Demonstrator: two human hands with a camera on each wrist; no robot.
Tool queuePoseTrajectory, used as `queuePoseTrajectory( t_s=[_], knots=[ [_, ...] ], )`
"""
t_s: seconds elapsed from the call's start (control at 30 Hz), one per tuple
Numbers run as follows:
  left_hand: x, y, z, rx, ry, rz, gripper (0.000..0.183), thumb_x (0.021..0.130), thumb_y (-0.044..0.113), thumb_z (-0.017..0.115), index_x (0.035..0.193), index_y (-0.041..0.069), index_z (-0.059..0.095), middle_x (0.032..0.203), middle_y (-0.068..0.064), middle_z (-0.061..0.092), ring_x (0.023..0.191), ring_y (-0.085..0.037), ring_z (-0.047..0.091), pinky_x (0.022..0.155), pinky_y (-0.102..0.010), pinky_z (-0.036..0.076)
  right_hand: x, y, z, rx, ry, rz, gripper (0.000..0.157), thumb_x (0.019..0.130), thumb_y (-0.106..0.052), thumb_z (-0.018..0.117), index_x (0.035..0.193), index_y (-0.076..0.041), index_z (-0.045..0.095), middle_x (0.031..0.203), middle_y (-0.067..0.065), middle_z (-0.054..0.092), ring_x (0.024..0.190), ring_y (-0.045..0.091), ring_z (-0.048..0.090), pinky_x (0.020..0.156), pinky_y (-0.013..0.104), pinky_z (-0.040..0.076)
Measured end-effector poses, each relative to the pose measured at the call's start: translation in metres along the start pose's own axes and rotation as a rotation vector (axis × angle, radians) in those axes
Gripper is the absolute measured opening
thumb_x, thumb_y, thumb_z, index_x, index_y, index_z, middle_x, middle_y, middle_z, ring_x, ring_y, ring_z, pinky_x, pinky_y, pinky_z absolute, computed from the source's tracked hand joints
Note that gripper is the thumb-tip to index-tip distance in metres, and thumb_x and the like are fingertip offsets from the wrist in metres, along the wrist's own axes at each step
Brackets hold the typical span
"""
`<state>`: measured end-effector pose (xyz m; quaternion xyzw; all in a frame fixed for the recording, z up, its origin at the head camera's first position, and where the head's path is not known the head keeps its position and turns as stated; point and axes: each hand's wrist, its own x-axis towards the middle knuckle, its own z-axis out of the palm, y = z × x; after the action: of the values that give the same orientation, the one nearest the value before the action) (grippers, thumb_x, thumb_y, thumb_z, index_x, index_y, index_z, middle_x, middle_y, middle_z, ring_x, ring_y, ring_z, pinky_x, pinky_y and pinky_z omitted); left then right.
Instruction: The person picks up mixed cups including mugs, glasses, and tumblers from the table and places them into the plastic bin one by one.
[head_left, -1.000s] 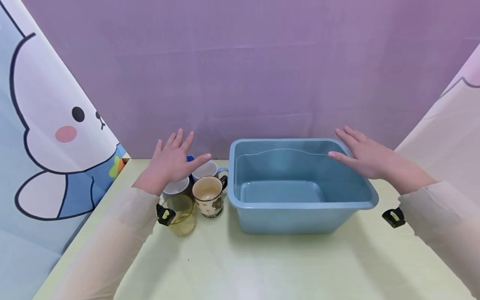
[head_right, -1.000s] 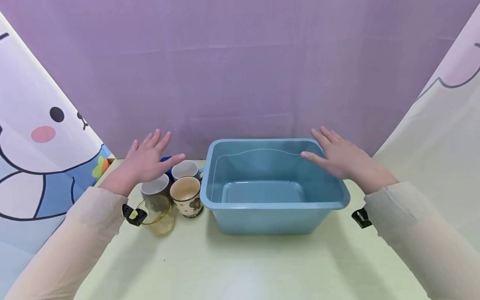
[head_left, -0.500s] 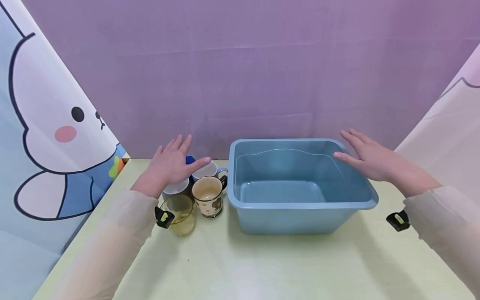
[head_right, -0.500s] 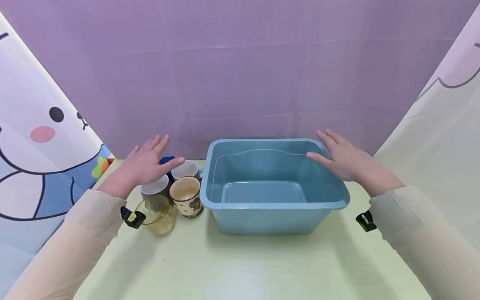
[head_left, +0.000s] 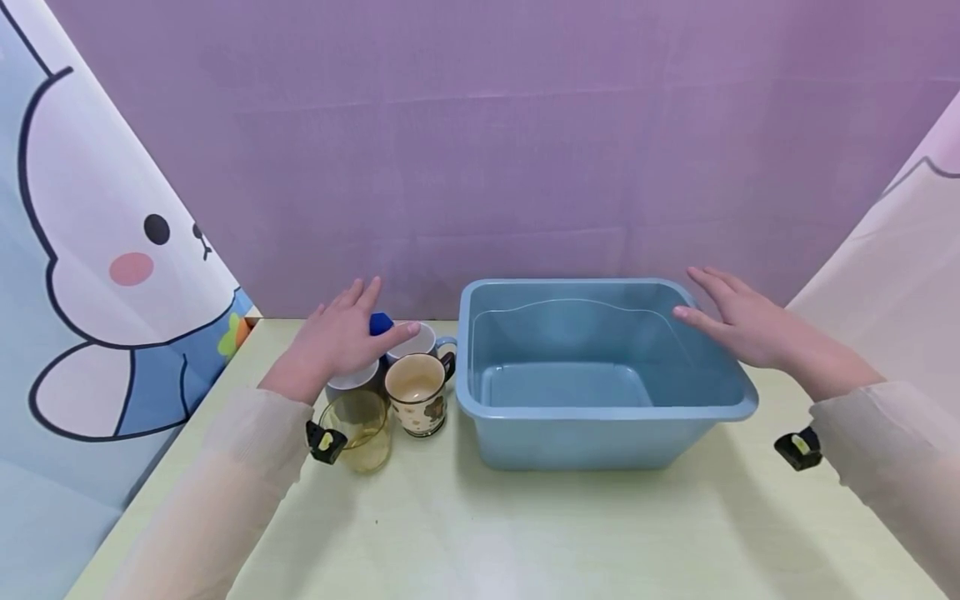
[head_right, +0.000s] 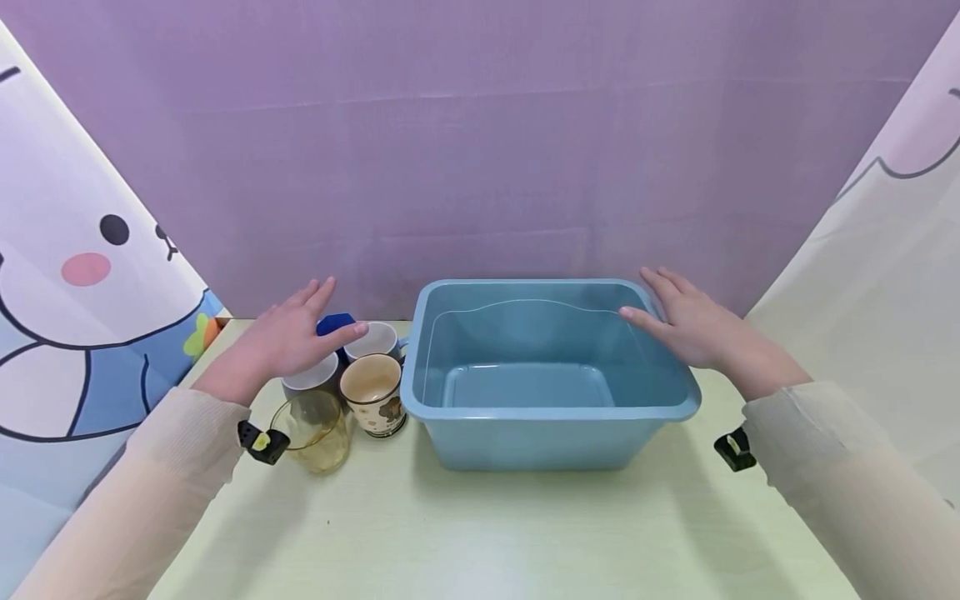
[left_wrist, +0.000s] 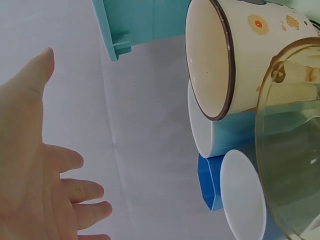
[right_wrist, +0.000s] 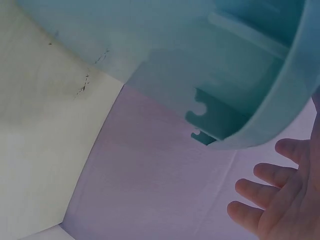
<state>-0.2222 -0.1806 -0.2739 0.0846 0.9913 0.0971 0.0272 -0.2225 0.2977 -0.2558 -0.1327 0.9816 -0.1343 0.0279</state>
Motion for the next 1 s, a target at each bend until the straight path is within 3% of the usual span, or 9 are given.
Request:
queuePoseTrajectory(
  t_s=[0.3, 0.83, 1.0],
  knots=[
    [-0.003, -0.002, 0.004, -0.011, -0.005, -0.007, 0.108, 0.08, 0.083, 0.029, 0.152, 0.007, 0.003, 0.156, -0.025, 0.007, 0.139, -0.05, 0.016, 0.111, -0.063, 0.017, 0.0, 0.006, 0.004, 0.031, 0.026, 0.022, 0.081, 0.096, -0.055, 0.04, 0.153, -0.008, 0.006, 0.154, 0.029, 0.013, 0.139, 0.052, 0.012, 0.105, 0.069, 0.014],
    [-0.008, -0.003, 0.011, -0.035, -0.024, 0.004, 0.108, 0.081, 0.08, 0.033, 0.152, 0.005, 0.003, 0.157, -0.022, 0.008, 0.14, -0.045, 0.02, 0.108, -0.061, 0.028, -0.001, 0.01, 0.01, 0.082, 0.035, 0.049, 0.081, 0.097, -0.055, 0.036, 0.151, -0.002, 0.007, 0.152, 0.032, 0.013, 0.137, 0.054, 0.012, 0.104, 0.072, 0.014],
    [-0.01, -0.001, 0.012, -0.058, -0.028, 0.001, 0.106, 0.082, 0.076, 0.039, 0.152, 0.005, 0.003, 0.157, -0.022, 0.009, 0.14, -0.046, 0.022, 0.108, -0.061, 0.028, -0.001, 0.012, 0.012, 0.082, 0.043, 0.049, 0.081, 0.097, -0.054, 0.035, 0.151, -0.001, 0.008, 0.15, 0.033, 0.017, 0.132, 0.056, 0.024, 0.102, 0.072, 0.019]
  ],
)
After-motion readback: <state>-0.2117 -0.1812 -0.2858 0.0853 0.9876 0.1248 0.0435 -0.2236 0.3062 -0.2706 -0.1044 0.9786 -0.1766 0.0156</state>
